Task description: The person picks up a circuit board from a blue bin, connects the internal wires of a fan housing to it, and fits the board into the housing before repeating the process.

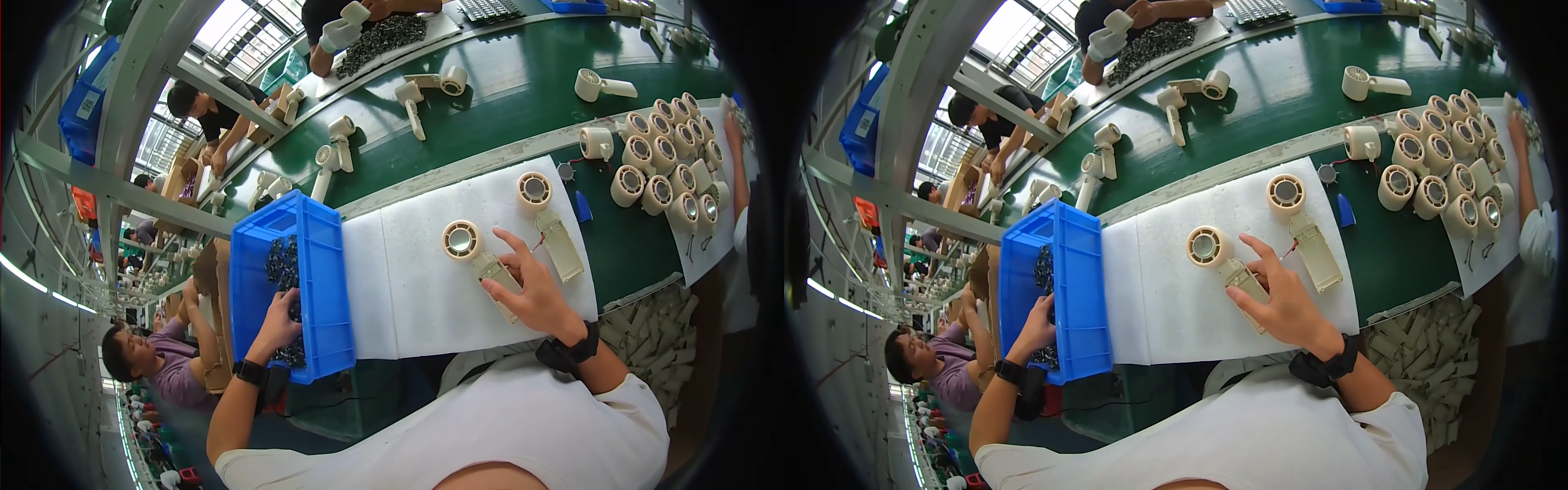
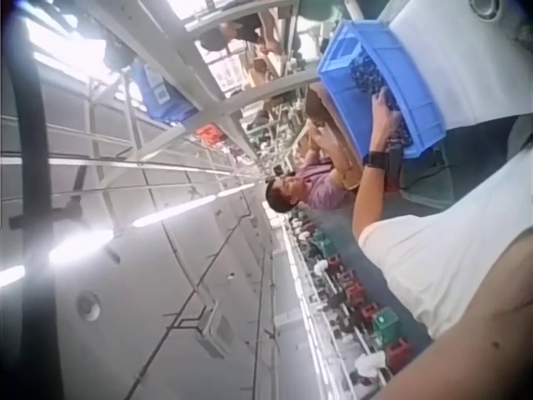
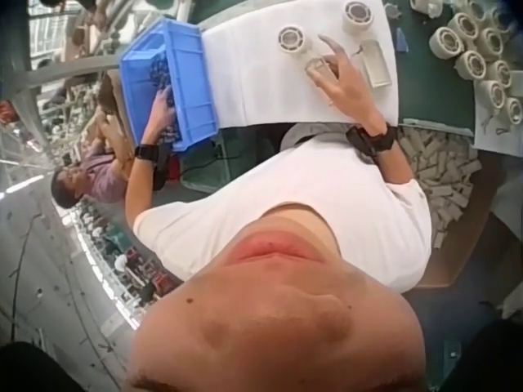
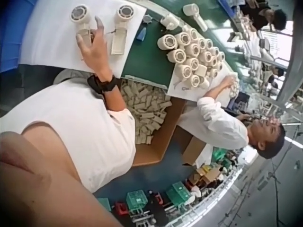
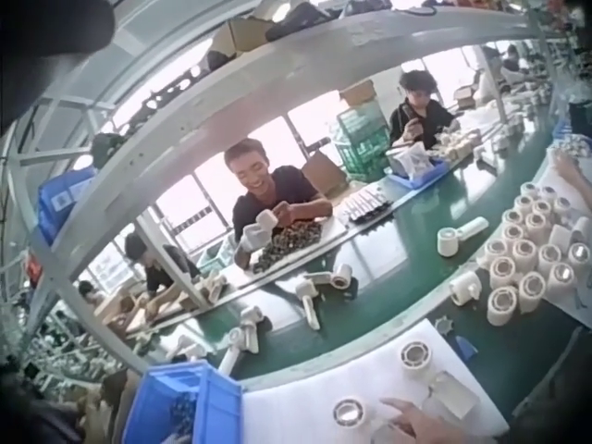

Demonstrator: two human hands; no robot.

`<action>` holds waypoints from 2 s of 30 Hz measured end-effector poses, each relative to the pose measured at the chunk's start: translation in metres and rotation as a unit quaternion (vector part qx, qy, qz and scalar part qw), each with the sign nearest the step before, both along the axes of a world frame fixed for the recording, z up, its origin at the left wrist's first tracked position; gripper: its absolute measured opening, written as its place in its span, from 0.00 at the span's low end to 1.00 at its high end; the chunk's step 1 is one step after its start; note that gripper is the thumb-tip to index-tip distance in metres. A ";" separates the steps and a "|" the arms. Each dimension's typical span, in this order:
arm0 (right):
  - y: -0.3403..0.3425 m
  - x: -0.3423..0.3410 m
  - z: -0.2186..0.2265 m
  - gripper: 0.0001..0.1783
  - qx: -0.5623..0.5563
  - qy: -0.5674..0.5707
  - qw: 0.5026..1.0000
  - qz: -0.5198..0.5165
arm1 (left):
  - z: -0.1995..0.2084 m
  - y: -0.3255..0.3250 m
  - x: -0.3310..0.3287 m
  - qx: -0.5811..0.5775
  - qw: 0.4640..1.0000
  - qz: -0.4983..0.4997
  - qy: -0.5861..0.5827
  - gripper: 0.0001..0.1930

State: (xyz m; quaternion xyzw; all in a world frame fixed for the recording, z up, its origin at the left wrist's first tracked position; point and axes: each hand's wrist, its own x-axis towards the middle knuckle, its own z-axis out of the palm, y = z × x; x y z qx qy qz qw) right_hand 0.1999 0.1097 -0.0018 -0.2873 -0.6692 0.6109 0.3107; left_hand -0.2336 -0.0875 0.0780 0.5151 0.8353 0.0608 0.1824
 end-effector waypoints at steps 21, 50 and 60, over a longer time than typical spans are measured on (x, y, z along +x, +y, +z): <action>0.000 0.000 0.003 0.44 -0.053 0.012 0.998 -0.012 | 0.129 0.061 0.054 0.167 0.985 0.016 -0.031 0.20; -0.007 0.000 0.009 0.40 0.026 -0.036 0.998 -0.041 | 0.047 0.094 0.234 0.105 0.777 -0.495 0.373 0.16; -0.002 0.025 0.054 0.25 0.198 0.047 0.979 -0.003 | 0.030 0.076 0.249 0.243 0.760 -0.538 0.272 0.13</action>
